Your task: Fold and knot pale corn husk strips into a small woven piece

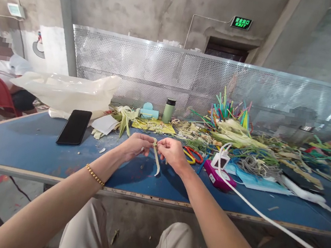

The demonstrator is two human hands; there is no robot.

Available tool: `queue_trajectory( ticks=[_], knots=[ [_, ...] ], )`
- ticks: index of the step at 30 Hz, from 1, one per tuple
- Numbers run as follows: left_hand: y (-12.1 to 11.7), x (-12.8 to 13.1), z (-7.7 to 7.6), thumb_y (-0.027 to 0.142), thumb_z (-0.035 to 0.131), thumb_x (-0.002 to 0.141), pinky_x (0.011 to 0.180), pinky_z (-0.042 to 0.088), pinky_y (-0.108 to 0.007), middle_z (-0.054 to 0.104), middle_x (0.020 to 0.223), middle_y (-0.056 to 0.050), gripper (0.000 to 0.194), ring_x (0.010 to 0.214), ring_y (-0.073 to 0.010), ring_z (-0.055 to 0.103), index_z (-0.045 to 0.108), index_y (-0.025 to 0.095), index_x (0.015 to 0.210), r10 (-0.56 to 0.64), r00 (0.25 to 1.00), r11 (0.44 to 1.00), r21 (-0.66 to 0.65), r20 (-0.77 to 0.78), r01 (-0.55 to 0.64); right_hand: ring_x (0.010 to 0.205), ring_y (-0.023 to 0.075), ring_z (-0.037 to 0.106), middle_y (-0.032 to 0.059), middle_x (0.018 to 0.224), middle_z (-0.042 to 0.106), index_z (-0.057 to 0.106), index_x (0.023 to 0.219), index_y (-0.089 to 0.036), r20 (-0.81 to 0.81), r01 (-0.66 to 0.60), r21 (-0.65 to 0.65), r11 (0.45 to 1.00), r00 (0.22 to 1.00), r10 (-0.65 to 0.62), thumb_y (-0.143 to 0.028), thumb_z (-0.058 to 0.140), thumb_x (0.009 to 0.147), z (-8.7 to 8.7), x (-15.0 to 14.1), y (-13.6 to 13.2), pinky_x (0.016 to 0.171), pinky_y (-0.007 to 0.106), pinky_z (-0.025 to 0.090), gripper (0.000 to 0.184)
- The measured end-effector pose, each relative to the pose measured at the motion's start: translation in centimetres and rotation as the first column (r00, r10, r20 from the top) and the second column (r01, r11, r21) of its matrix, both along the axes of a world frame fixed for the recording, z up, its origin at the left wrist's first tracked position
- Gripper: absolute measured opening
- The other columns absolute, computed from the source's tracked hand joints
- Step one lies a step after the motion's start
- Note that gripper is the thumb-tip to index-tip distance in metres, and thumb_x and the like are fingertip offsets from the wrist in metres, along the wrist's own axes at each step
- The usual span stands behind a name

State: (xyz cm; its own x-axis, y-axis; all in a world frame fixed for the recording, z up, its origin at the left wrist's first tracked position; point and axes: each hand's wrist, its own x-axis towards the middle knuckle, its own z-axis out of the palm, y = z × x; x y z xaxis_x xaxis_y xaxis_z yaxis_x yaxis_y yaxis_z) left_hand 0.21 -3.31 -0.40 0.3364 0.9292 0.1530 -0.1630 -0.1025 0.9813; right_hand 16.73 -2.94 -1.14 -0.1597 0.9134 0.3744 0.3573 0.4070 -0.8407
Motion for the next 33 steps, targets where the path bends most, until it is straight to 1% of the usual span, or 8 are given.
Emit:
queue_trajectory(
  ticks=[3, 6, 10, 13, 16, 23, 29, 33],
  knots=[
    [0.3, 0.1, -0.4, 0.017, 0.077, 0.062, 0.044, 0.034, -0.021, 0.065, 0.062, -0.004, 0.017, 0.042, -0.0063, 0.050, 0.069, 0.008, 0.075, 0.018, 0.999, 0.999, 0.028, 0.042, -0.019, 0.039, 0.0092, 0.053, -0.0025, 0.055, 0.061, 0.059, 0.076, -0.017, 0.003, 0.011, 0.017, 1.000, 1.000, -0.011, -0.018, 0.058, 0.070, -0.1, -0.1, 0.0, 0.034, 0.017, 0.038, 0.006],
    [0.7, 0.3, -0.9, 0.018, 0.081, 0.058, 0.042, 0.031, -0.021, 0.061, 0.055, 0.000, 0.023, 0.039, -0.0069, 0.048, 0.065, 0.010, 0.072, 0.091, 0.995, 0.992, 0.089, 0.043, -0.094, 0.039, 0.0098, 0.054, -0.0021, 0.056, 0.062, 0.059, 0.076, -0.017, 0.017, -0.010, 0.024, 1.000, 1.000, 0.010, -0.020, 0.058, 0.071, -0.2, -0.1, 0.1, 0.035, 0.018, 0.038, 0.006],
    [1.0, 0.3, -1.1, 0.020, 0.078, 0.061, 0.041, 0.029, -0.021, 0.061, 0.054, -0.001, 0.019, 0.038, -0.0067, 0.046, 0.065, 0.010, 0.070, 0.121, 0.993, 0.984, 0.132, -0.004, -0.120, 0.041, 0.0104, 0.056, -0.0012, 0.059, 0.063, 0.059, 0.076, -0.017, 0.041, -0.025, 0.030, 0.999, 0.999, 0.024, -0.022, 0.057, 0.074, -0.2, -0.1, 0.1, 0.034, 0.018, 0.036, 0.005],
    [0.9, 0.3, -0.8, 0.020, 0.076, 0.063, 0.042, 0.028, -0.021, 0.063, 0.058, -0.003, 0.015, 0.039, -0.0056, 0.046, 0.066, 0.009, 0.067, 0.128, 0.991, 0.980, 0.156, -0.035, -0.121, 0.043, 0.0110, 0.057, -0.0005, 0.060, 0.063, 0.059, 0.075, -0.017, 0.057, -0.023, 0.054, 0.998, 0.998, 0.020, -0.023, 0.057, 0.076, -0.2, 0.0, 0.0, 0.038, 0.019, 0.041, 0.006],
    [0.6, 0.3, -0.5, 0.019, 0.073, 0.063, 0.042, 0.029, -0.021, 0.064, 0.059, -0.004, 0.012, 0.040, -0.0050, 0.045, 0.066, 0.009, 0.063, 0.129, 0.991, 0.979, 0.161, -0.041, -0.121, 0.044, 0.0112, 0.058, -0.0002, 0.060, 0.063, 0.059, 0.073, -0.017, 0.085, -0.028, 0.088, 0.996, 0.996, 0.020, -0.024, 0.056, 0.079, -0.1, 0.1, 0.1, 0.043, 0.021, 0.045, 0.009],
    [0.5, 0.4, -0.3, 0.015, 0.068, 0.064, 0.042, 0.029, -0.021, 0.063, 0.055, -0.002, 0.006, 0.039, -0.0049, 0.044, 0.065, 0.011, 0.061, 0.183, 0.979, 0.974, 0.153, -0.091, -0.167, 0.044, 0.0113, 0.058, -0.0008, 0.059, 0.063, 0.057, 0.072, -0.018, 0.135, 0.003, 0.116, 0.993, 0.991, -0.019, -0.023, 0.055, 0.081, 0.0, 0.1, 0.0, 0.045, 0.021, 0.044, 0.010],
    [0.4, 0.1, -0.3, 0.016, 0.071, 0.065, 0.043, 0.030, -0.021, 0.063, 0.055, -0.002, 0.008, 0.040, -0.0053, 0.045, 0.067, 0.009, 0.063, 0.154, 0.984, 0.978, 0.157, -0.087, -0.139, 0.044, 0.0123, 0.058, -0.0006, 0.060, 0.063, 0.057, 0.074, -0.018, 0.131, -0.021, 0.098, 0.995, 0.991, 0.008, -0.025, 0.056, 0.082, -0.2, 0.2, 0.2, 0.046, 0.022, 0.045, 0.010],
    [0.4, 0.0, -0.3, 0.018, 0.074, 0.065, 0.047, 0.036, -0.022, 0.069, 0.064, -0.005, 0.012, 0.043, -0.0066, 0.050, 0.070, 0.009, 0.072, 0.094, 0.996, 0.987, 0.132, -0.015, -0.091, 0.054, 0.0141, 0.062, 0.0025, 0.068, 0.067, 0.062, 0.075, -0.017, 0.085, 0.003, 0.128, 0.992, 0.996, -0.014, -0.037, 0.058, 0.083, 0.1, 0.6, 0.5, 0.054, 0.025, 0.047, 0.021]
  ],
)
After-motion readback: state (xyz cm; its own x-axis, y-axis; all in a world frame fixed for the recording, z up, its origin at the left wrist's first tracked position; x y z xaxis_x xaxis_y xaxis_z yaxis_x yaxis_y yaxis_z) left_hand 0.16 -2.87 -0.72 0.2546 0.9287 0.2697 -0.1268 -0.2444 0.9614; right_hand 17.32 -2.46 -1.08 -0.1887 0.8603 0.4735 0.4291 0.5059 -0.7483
